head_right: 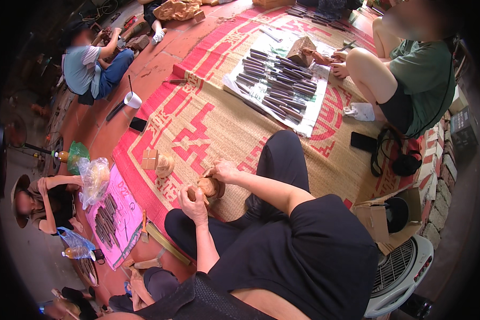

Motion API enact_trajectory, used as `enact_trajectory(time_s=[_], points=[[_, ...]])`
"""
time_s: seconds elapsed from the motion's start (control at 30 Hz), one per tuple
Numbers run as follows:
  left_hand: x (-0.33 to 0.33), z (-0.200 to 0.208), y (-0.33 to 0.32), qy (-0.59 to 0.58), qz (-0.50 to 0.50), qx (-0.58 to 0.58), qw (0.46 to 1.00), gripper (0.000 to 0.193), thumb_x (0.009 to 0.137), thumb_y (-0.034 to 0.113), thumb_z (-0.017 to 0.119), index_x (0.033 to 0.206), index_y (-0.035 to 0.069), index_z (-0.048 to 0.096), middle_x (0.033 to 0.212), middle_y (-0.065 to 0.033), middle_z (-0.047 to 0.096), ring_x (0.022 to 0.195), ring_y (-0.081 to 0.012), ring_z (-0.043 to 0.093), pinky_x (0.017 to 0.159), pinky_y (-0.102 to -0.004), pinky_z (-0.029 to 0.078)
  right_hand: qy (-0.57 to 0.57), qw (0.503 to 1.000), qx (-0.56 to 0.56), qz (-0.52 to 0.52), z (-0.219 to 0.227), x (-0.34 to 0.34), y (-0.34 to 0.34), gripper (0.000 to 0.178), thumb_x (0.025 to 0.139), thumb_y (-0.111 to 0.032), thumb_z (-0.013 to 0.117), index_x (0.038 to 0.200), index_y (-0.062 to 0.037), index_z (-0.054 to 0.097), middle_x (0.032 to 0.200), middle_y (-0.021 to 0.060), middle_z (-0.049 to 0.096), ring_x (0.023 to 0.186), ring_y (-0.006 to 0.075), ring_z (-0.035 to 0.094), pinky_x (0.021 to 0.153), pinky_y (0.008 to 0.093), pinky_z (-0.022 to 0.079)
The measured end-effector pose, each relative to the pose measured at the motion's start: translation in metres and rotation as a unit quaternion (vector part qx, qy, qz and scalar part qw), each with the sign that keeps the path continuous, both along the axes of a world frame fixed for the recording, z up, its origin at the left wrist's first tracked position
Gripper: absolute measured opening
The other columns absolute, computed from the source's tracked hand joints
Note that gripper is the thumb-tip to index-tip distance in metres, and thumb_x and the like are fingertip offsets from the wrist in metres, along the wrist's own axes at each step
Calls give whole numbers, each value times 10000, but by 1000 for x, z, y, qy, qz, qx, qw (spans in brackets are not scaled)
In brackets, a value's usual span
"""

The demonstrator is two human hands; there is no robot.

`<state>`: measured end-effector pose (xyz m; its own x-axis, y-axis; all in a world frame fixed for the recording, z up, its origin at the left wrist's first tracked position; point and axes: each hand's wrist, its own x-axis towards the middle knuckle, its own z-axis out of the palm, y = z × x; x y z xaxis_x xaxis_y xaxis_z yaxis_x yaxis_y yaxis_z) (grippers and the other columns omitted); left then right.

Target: The person sits on a mat and carves a small wooden block using a handheld tool. They rotate the block frequently to shape different sides and remove shavings. Other people are seated nearby performing similar tasks.

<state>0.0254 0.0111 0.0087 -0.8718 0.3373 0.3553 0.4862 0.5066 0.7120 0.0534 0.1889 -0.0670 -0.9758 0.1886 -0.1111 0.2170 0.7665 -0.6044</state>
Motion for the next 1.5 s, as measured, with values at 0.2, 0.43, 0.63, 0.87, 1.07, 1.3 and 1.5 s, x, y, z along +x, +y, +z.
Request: enact_trajectory(time_s=[0.2, 0.43, 0.63, 0.87, 1.07, 1.3, 1.5], points=[[2, 2, 1, -6, 1, 5, 1000, 279, 784, 223, 647, 963, 18, 586, 953, -131, 557, 925, -330, 558, 834, -432, 445, 130, 991, -22, -6, -14, -4, -8, 251, 777, -140, 572, 982, -161, 715, 888, 91, 616, 918, 311, 610, 787, 412, 506], [-1, 3, 4, -7, -1, 14, 1000, 280, 784, 222, 666, 960, 22, 580, 942, -139, 555, 914, -348, 557, 821, -432, 444, 100, 990, -90, -40, -19, -11, -7, 346, 772, -131, 500, 1054, -169, 697, 977, 171, 666, 878, 359, 637, 737, 458, 517], [-3, 0, -2, 9, 18, -6, 1000, 289, 769, 230, 660, 963, 27, 592, 935, -135, 553, 913, -340, 563, 820, -432, 448, 69, 989, -112, -67, -26, -9, -18, 350, 813, -178, 550, 1143, -135, 659, 975, 190, 665, 914, 358, 639, 788, 449, 506], [-2, -4, 3, -12, 0, -3, 1000, 303, 735, 219, 693, 967, 49, 596, 977, -119, 558, 971, -332, 543, 856, -449, 447, 9, 988, -123, -88, -22, -15, -13, 288, 827, -261, 603, 1072, -124, 667, 937, 166, 684, 893, 351, 651, 763, 450, 504], [2, 3, 11, 18, -5, -22, 1000, 308, 719, 216, 705, 965, 65, 597, 971, -105, 557, 944, -326, 542, 840, -445, 449, 119, 985, -118, -47, -42, -17, -6, 244, 839, -274, 600, 989, -104, 688, 923, 146, 689, 881, 343, 652, 744, 444, 508], [8, 3, 8, 40, 1, -38, 998, 308, 706, 230, 704, 956, 81, 601, 964, -95, 562, 914, -318, 551, 816, -440, 456, 54, 990, -126, 2, -24, -20, -13, 275, 878, -301, 547, 1031, -153, 721, 1108, 87, 667, 998, 271, 626, 835, 388, 487], [13, 6, 10, 37, -5, -43, 998, 300, 699, 200, 699, 950, 69, 601, 950, -90, 553, 942, -310, 547, 843, -435, 451, 75, 990, 9, -121, -6, -19, -17, 242, 761, -326, 681, 947, -174, 712, 901, 116, 690, 864, 299, 663, 757, 415, 516]])
